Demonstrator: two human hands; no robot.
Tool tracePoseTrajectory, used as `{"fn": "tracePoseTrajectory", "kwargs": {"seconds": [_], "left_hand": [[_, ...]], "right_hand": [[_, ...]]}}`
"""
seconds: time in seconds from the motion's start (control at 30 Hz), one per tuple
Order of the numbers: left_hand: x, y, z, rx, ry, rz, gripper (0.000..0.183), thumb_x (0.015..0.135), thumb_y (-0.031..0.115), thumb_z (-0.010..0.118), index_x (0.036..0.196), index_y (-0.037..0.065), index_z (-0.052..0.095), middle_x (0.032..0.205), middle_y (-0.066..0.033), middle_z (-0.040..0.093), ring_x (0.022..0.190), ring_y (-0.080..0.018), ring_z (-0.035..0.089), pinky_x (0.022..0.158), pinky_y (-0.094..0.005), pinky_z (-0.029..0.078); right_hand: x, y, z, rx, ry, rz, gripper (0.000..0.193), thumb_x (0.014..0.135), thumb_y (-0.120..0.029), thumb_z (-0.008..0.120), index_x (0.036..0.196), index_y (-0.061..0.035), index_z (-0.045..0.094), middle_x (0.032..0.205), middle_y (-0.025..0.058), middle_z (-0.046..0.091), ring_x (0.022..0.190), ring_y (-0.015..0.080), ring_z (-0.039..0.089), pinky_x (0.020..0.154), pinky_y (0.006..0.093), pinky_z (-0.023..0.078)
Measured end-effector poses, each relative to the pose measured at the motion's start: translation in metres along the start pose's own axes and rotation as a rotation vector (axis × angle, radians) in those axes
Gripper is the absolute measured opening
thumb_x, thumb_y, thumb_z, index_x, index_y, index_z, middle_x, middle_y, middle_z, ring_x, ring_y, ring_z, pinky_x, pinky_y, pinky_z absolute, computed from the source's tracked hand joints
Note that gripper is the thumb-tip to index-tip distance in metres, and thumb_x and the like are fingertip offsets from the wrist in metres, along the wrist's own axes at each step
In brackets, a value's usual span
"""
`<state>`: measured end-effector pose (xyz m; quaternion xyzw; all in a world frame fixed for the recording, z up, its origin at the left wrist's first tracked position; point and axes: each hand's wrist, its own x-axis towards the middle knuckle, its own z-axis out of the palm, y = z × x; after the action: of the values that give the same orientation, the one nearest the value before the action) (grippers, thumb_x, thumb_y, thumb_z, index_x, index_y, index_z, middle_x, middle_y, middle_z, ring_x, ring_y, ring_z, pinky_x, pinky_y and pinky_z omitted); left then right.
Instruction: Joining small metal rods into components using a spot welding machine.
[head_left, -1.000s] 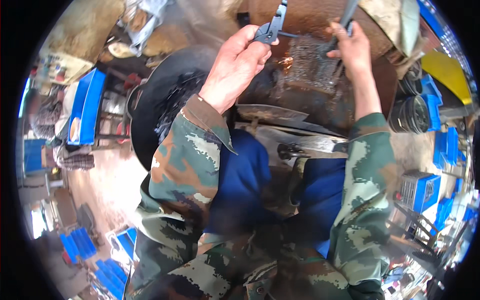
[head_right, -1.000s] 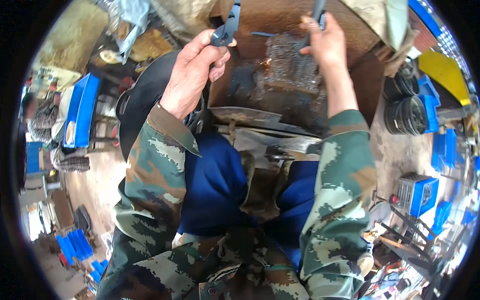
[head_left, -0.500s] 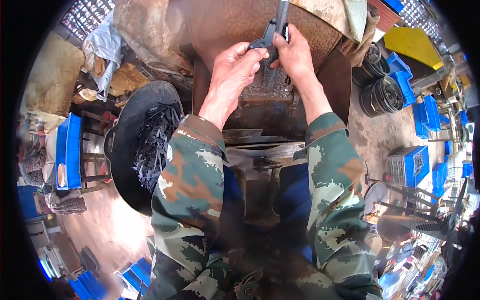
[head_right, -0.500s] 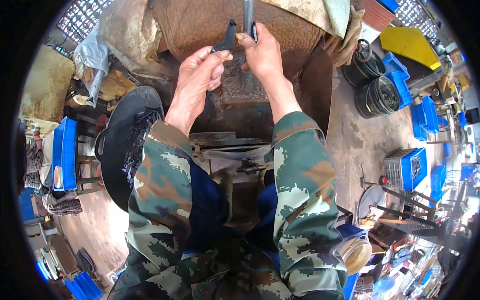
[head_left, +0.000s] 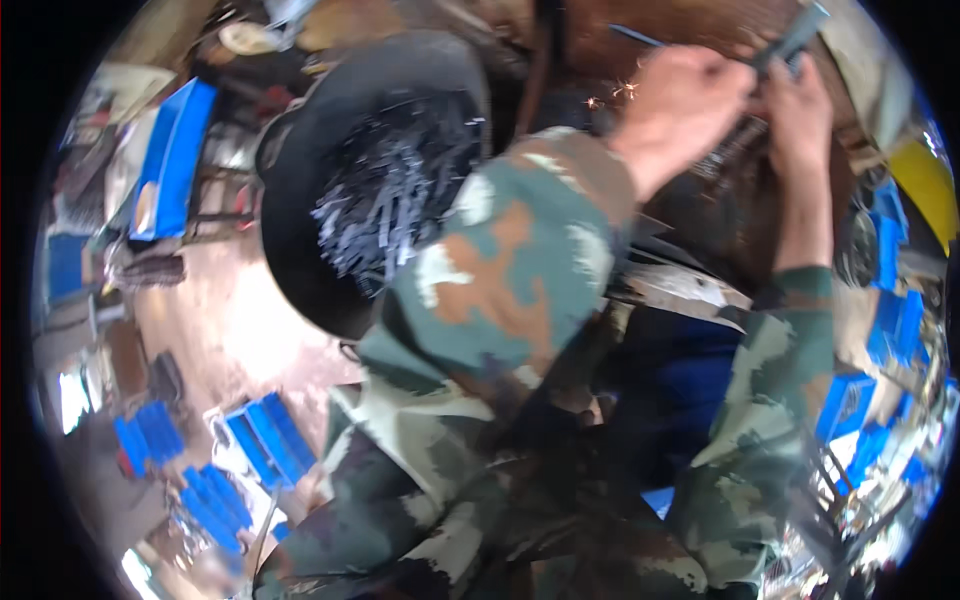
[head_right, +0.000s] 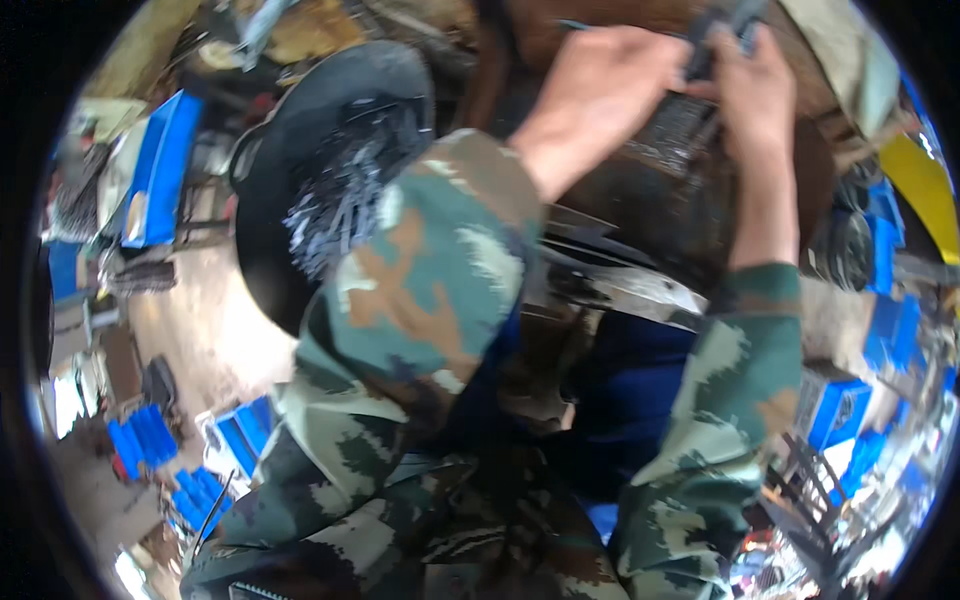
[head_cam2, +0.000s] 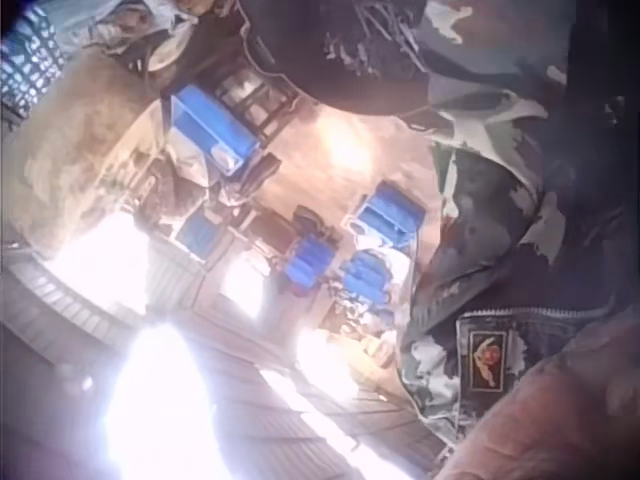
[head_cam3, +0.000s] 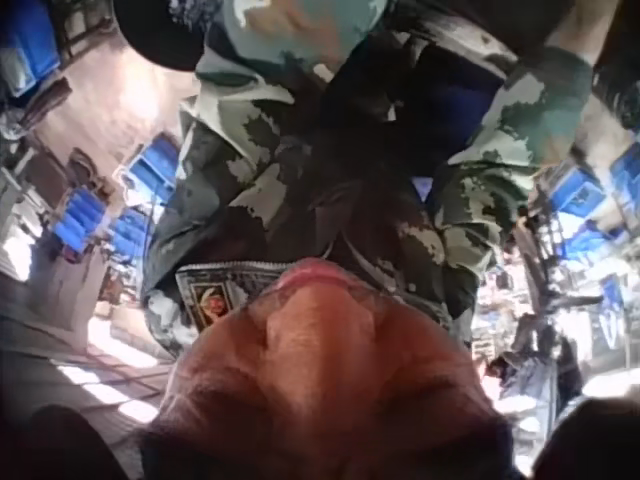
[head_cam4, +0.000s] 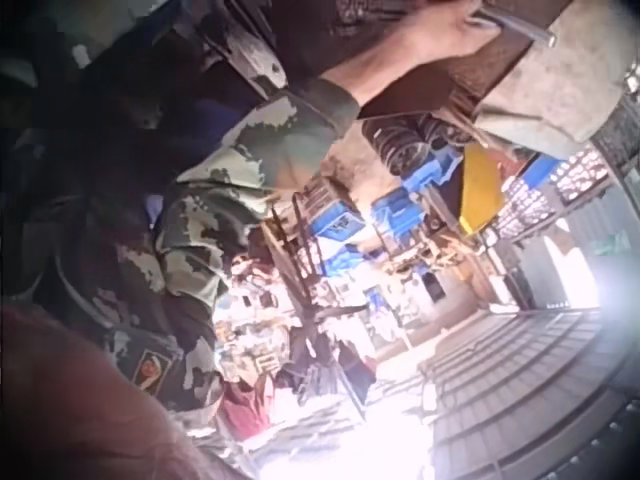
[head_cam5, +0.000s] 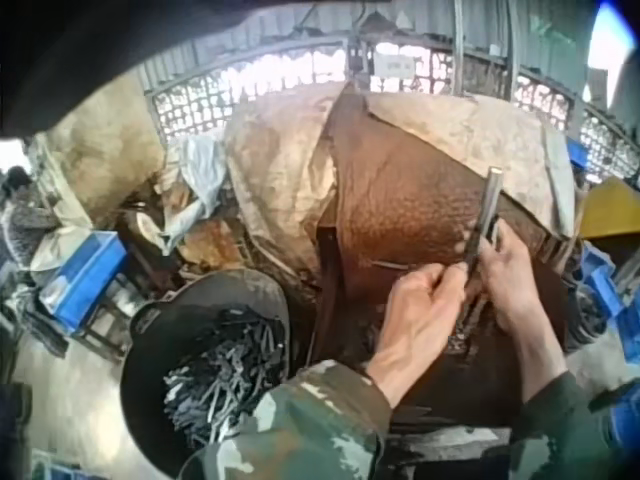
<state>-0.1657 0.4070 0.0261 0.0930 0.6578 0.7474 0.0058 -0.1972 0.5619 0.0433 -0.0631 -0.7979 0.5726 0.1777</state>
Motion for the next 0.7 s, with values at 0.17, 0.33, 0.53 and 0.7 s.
{"fn": "tracePoseTrajectory", "kwargs": {"seconds": [0.17, 0.33, 0.53, 0.7], "left_hand": [[-0.004, 0.011, 0.010, -0.030, 0.059, 0.022, 0.033, 0.085, 0.024, 0.058, 0.088, -0.007, 0.070, 0.067, -0.0139, 0.067, 0.064, -0.0174, 0.062, 0.062, -0.0341, 0.049], [-0.005, 0.012, 0.011, 0.074, 0.068, 0.028, 0.035, 0.084, 0.028, 0.058, 0.076, -0.005, 0.070, 0.063, -0.0216, 0.062, 0.060, -0.0300, 0.063, 0.061, -0.0398, 0.049], [-0.003, 0.014, 0.012, 0.071, 0.117, 0.042, 0.036, 0.081, 0.029, 0.058, 0.075, -0.004, 0.070, 0.063, -0.0241, 0.060, 0.061, -0.0359, 0.062, 0.063, -0.0430, 0.050], [-0.003, 0.011, 0.013, 0.070, 0.112, 0.022, 0.034, 0.082, 0.028, 0.058, 0.077, -0.003, 0.071, 0.062, -0.0216, 0.062, 0.060, -0.0326, 0.063, 0.064, -0.0413, 0.051]], "right_hand": [[0.002, 0.002, -0.009, 0.013, -0.086, -0.033, 0.030, 0.101, -0.017, 0.053, 0.128, -0.0035, 0.055, 0.108, 0.0073, 0.070, 0.089, 0.0102, 0.065, 0.064, 0.0221, 0.054], [0.005, 0.003, -0.016, 0.067, -0.105, -0.013, 0.033, 0.103, -0.018, 0.051, 0.132, -0.0031, 0.053, 0.112, 0.0090, 0.070, 0.089, 0.0112, 0.066, 0.066, 0.0216, 0.052], [0.010, 0.008, -0.018, 0.065, -0.097, 0.015, 0.032, 0.103, -0.016, 0.049, 0.132, -0.0019, 0.053, 0.113, 0.0089, 0.069, 0.091, 0.0116, 0.066, 0.070, 0.0226, 0.053], [0.008, 0.009, -0.016, 0.067, -0.111, -0.034, 0.031, 0.103, -0.014, 0.051, 0.131, -0.0015, 0.053, 0.112, 0.0096, 0.069, 0.090, 0.0114, 0.066, 0.071, 0.0223, 0.053]]}}
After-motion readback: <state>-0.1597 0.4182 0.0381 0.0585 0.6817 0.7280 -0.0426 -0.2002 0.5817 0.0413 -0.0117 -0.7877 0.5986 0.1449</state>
